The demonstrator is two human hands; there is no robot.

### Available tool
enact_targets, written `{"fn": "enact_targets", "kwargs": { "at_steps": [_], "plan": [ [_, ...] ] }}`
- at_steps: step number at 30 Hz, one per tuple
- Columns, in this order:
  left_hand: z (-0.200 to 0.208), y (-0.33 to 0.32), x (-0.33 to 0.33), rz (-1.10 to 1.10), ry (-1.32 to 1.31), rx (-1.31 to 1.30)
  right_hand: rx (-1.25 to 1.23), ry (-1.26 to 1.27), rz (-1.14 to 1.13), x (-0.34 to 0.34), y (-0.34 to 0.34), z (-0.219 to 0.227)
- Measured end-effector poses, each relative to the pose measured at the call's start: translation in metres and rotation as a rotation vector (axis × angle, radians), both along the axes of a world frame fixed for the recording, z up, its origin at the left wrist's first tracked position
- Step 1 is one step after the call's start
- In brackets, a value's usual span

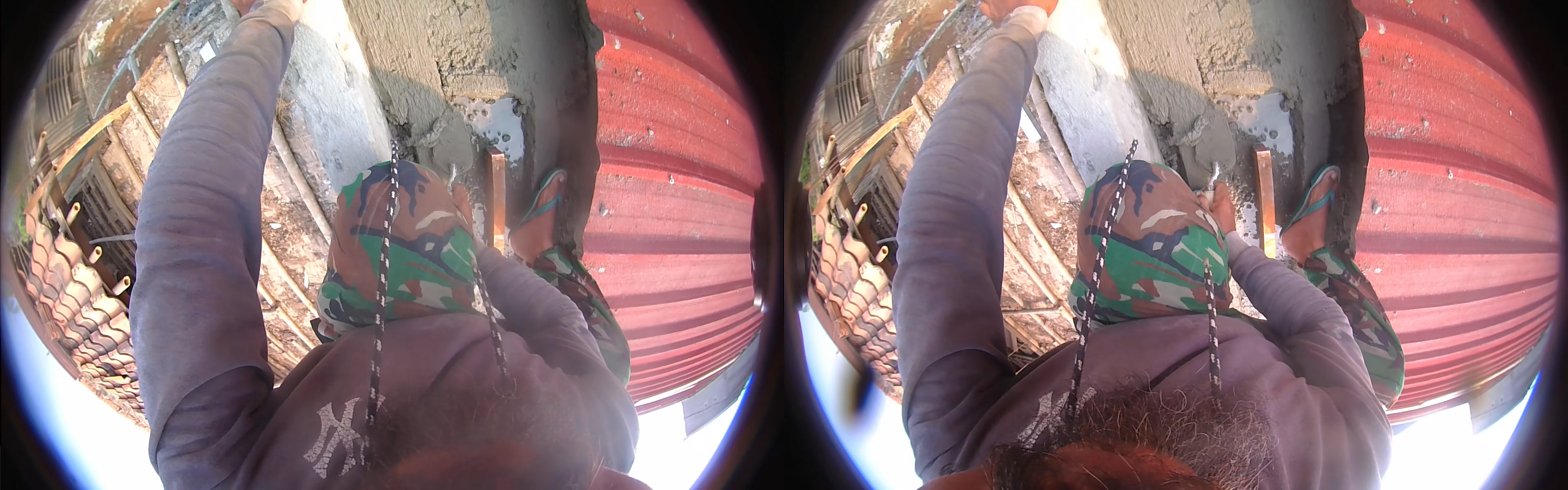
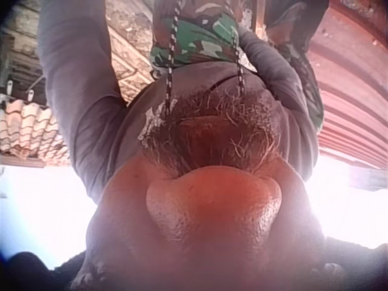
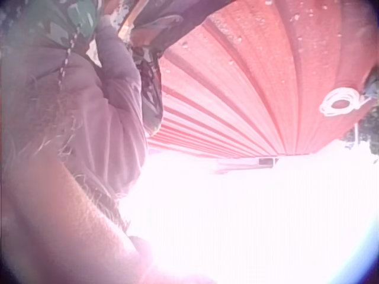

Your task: The person applies wet cement to a roof ledge using a trowel from a bucket. They then use a wooden straight edge to level and smooth the surface of the cement along the length of the ledge.

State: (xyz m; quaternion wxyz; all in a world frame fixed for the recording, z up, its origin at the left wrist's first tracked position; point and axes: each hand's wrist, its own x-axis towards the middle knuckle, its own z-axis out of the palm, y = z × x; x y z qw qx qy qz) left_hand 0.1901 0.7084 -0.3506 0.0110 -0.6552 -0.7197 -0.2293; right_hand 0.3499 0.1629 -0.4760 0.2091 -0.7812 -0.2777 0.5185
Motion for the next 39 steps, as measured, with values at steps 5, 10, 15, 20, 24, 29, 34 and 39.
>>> {"fn": "enact_targets", "kwargs": {
  "at_steps": [5,10,15,20,24,29,34,39],
  "plan": [
    [-0.008,0.001,-0.009,-0.005,0.002,0.056,-0.044,0.020,0.305,-0.003,0.071,0.027],
    [-0.002,0.000,-0.008,-0.002,0.010,0.051,-0.025,-0.046,0.437,-0.001,0.137,0.051],
    [-0.001,0.000,-0.009,0.001,0.035,0.065,0.078,-0.236,0.458,0.022,0.175,0.056],
    [0.000,-0.002,-0.008,0.001,-0.001,0.071,0.087,-0.134,0.372,0.056,0.257,0.049],
    [-0.004,0.001,-0.007,-0.012,0.003,0.072,0.014,0.072,0.333,0.066,0.332,0.065],
    [-0.004,0.003,-0.007,-0.019,-0.037,0.067,0.036,-0.051,0.624,0.059,0.348,0.050],
    [0.001,0.001,-0.006,-0.012,-0.019,0.023,0.032,-0.142,0.712,0.050,0.277,0.050],
    [-0.003,0.002,-0.006,0.000,-0.008,0.044,-0.079,-0.091,0.772,0.065,0.186,0.070]
  ]
}}
